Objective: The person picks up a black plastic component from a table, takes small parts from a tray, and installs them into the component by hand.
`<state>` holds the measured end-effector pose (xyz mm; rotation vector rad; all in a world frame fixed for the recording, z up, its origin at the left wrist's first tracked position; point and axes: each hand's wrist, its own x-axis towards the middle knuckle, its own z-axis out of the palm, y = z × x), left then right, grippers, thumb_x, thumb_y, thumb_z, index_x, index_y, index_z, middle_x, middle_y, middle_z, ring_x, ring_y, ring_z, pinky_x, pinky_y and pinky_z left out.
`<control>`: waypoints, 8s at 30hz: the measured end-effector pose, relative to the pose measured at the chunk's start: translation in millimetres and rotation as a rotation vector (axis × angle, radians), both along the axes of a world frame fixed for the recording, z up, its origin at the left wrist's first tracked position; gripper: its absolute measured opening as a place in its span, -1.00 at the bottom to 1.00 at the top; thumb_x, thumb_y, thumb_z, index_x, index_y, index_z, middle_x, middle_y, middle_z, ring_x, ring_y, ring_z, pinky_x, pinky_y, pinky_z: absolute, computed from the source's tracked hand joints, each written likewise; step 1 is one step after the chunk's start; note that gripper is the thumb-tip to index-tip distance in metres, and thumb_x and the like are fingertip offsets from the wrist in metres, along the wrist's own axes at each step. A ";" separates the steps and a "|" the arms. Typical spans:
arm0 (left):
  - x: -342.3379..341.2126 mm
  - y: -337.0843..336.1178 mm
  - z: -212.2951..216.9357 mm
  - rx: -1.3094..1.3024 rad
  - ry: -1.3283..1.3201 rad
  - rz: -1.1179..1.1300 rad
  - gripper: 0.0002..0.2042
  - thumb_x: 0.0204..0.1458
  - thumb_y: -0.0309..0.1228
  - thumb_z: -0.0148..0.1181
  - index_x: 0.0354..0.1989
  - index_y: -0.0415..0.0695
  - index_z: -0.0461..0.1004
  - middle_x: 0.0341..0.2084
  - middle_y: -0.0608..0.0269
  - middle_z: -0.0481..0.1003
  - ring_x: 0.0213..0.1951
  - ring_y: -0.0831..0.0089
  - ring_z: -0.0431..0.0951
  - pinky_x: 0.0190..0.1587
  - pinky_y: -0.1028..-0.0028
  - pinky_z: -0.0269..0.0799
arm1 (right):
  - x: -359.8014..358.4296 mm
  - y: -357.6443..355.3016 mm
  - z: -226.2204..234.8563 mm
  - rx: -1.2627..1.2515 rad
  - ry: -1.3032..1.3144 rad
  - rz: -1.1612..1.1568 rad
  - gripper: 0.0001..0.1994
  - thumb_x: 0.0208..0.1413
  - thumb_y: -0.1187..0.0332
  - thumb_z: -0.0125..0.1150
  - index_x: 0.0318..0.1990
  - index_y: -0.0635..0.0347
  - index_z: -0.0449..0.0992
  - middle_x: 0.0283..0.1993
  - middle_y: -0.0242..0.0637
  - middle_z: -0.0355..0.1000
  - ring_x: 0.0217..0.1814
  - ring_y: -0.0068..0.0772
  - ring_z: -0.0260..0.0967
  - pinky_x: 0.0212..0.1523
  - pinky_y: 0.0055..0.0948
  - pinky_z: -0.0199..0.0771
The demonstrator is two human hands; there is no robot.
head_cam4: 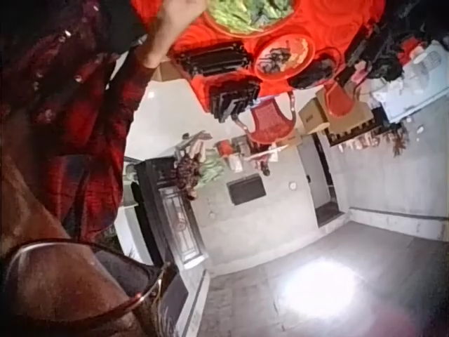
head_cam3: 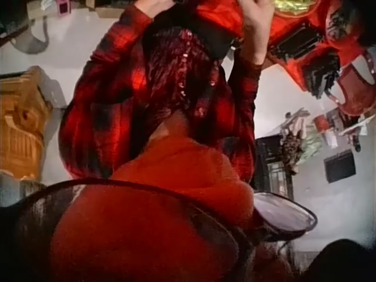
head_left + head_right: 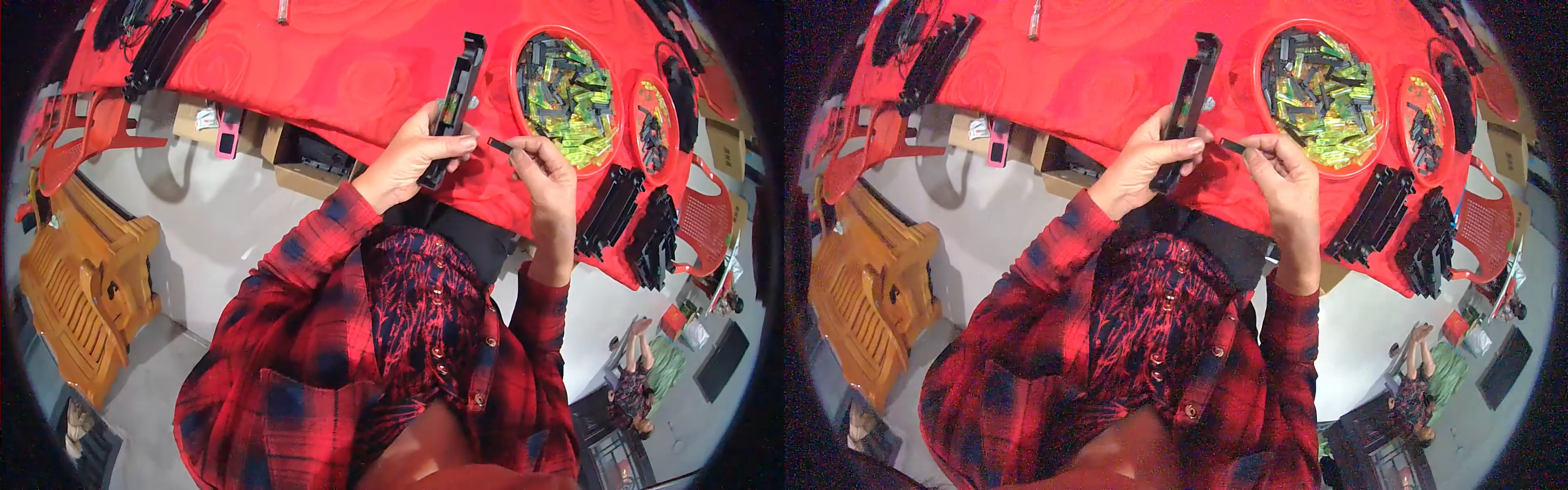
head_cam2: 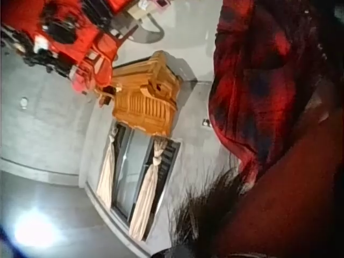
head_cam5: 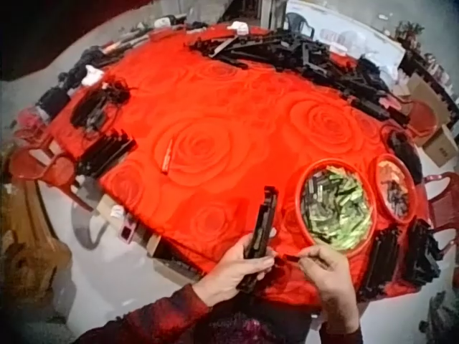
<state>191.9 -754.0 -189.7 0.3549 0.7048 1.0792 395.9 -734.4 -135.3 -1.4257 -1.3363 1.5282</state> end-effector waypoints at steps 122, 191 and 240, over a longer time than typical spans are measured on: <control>17.3 -32.2 -31.8 -0.149 -0.498 -0.173 -0.58 0.34 -0.24 -0.27 0.19 -0.24 0.33 -0.08 -0.14 0.55 -0.33 0.31 0.66 -0.37 0.47 0.64 | -22.5 6.7 14.1 0.303 -0.109 -0.322 -0.86 0.19 0.37 0.27 -0.24 0.28 0.55 -0.37 -0.50 0.43 -0.41 -0.76 0.19 -0.40 -0.69 0.18; 25.0 -56.7 -21.6 -0.089 0.297 -0.213 -0.80 0.26 -0.39 -0.07 -0.12 -0.28 0.37 -0.31 0.21 0.51 -0.32 0.41 0.59 -0.29 0.44 0.55 | -56.2 -22.0 -4.6 0.167 -0.727 0.081 -0.77 0.12 0.33 0.23 -0.38 0.38 0.57 -0.58 -0.14 0.51 -0.54 -0.33 0.53 -0.43 -0.43 0.45; 31.4 -87.1 -22.6 0.074 0.729 0.057 -0.80 0.17 -0.52 0.09 -0.05 -0.25 0.40 -0.30 0.17 0.52 -0.23 0.52 0.45 -0.11 0.42 0.42 | -62.1 -57.9 -68.9 0.107 -0.198 -0.140 -0.68 -0.01 0.59 0.17 -0.06 0.42 0.32 -0.32 -0.38 0.33 -0.39 -0.65 0.21 -0.37 -0.59 0.33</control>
